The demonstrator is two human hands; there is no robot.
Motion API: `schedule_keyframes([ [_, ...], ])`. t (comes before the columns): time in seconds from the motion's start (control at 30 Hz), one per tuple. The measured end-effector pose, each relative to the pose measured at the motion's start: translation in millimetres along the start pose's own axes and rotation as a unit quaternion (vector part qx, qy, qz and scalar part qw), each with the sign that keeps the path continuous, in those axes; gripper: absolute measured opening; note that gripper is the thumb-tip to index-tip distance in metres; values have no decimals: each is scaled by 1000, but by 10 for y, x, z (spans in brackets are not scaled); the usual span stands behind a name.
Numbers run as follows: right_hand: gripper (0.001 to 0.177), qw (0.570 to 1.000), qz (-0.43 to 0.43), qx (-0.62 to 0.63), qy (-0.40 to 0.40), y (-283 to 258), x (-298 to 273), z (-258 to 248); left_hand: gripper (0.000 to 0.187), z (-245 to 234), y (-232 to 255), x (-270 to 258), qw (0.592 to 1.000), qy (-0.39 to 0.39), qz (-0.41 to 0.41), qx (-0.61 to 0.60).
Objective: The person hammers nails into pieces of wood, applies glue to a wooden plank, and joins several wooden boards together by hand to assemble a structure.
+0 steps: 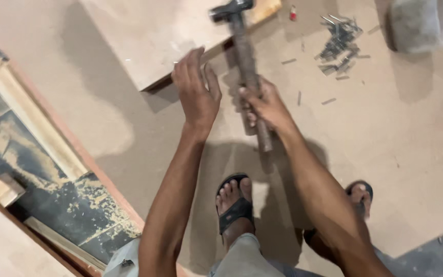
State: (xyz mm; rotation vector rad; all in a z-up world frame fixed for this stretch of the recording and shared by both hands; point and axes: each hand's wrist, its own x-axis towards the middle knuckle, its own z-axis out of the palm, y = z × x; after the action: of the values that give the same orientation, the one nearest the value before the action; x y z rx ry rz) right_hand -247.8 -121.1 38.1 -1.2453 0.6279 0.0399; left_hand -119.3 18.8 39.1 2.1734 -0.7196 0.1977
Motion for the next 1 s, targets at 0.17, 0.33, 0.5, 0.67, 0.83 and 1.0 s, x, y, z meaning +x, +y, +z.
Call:
schedule_keyframes([
  [0.17, 28, 999, 4, 41, 12, 355, 191, 66, 31, 404, 784, 213, 978, -94, 150, -114],
  [0.33, 30, 992, -92, -65, 50, 711, 282, 131, 17, 1326, 1143, 455, 942, -301, 97, -114],
  [0.5, 30, 986, -98, -104, 83, 587, 249, 223, 17, 2097, 1306, 437, 952, -257, 157, -63],
  [0.67, 23, 980, -72, -140, 119, 314, 133, 255, 15, 2489, 1353, 346, 920, -235, 299, 94],
  [0.83, 24, 981, -71, -129, 122, 379, 148, 288, 19, 2391, 1450, 251, 932, -203, 296, 58],
  [1.0, 27, 973, -119, -151, 129, 834, 279, 386, 23, 1839, 1619, 277, 934, -249, 107, -231],
])
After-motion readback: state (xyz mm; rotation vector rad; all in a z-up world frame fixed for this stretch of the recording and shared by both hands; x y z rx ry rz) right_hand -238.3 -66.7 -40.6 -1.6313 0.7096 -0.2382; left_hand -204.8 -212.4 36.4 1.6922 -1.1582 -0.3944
